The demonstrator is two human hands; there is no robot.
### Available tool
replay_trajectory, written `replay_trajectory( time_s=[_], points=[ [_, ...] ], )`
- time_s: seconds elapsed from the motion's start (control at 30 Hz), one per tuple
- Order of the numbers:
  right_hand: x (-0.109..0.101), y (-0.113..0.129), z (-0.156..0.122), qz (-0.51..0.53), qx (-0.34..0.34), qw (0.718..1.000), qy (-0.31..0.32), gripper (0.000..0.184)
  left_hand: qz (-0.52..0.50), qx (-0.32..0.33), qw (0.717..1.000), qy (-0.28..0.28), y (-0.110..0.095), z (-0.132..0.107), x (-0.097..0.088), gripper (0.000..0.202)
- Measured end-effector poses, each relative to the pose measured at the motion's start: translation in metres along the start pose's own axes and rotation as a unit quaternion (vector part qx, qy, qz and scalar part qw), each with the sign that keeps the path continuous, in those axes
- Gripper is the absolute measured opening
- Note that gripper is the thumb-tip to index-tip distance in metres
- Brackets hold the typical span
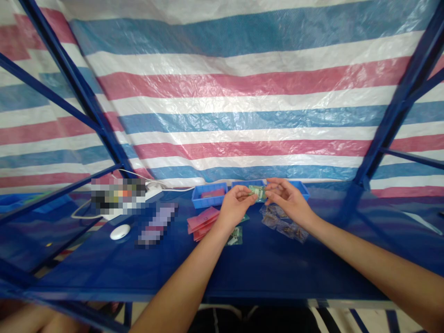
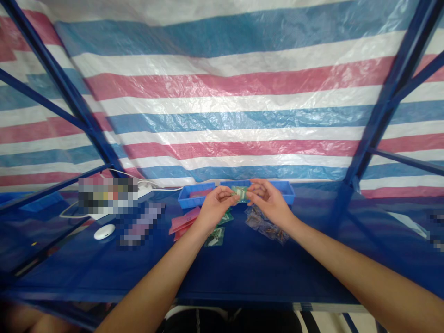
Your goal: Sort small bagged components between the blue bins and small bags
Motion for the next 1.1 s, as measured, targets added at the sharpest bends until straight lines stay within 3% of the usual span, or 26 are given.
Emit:
replay_trajectory(
  time_s=[0.17, 0.4, 0.53, 0.67, 0.77, 0.9, 1.1],
  points=[
    [-0.006, -0.012, 0.000, -0.013, 0.054, 0.998, 0.032, 0.038, -0.001, 0.013, 0.999, 0.048, -0.003, -0.003, 0.005, 0.047],
    [-0.004, -0.011, 0.000, -0.024, 0.067, 0.997, 0.022, 0.036, 0.076, 0.057, 0.995, 0.027, 0.003, -0.002, 0.004, 0.038],
    [-0.008, -0.012, 0.002, -0.035, 0.058, 0.998, -0.012, 0.036, 0.232, 0.139, 0.963, -0.014, -0.007, -0.009, 0.001, 0.021],
    [-0.012, -0.015, 0.003, -0.027, 0.051, 0.998, -0.027, 0.037, 0.288, 0.189, 0.939, 0.009, -0.020, -0.017, 0.003, 0.023],
    [-0.007, -0.011, 0.000, -0.003, 0.059, 0.998, 0.008, 0.036, 0.270, 0.166, 0.948, 0.039, -0.018, -0.017, 0.005, 0.031],
    [0.002, -0.002, -0.005, 0.002, 0.061, 0.997, 0.040, 0.036, 0.229, 0.117, 0.966, 0.040, -0.005, -0.011, 0.003, 0.033],
    [-0.004, -0.006, -0.002, -0.071, 0.007, 0.997, -0.005, 0.043, 0.142, 0.064, 0.987, 0.029, 0.010, -0.001, 0.000, 0.025]
  ],
)
Point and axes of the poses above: each hand's wrist, its own z-axis towards the middle knuckle, its own x-axis out of the palm, y = z × x, the point moved 2 cm from there along z, towards the middle knuckle, and after that the axes turned 13 degrees about z, right-handed, at the moved point
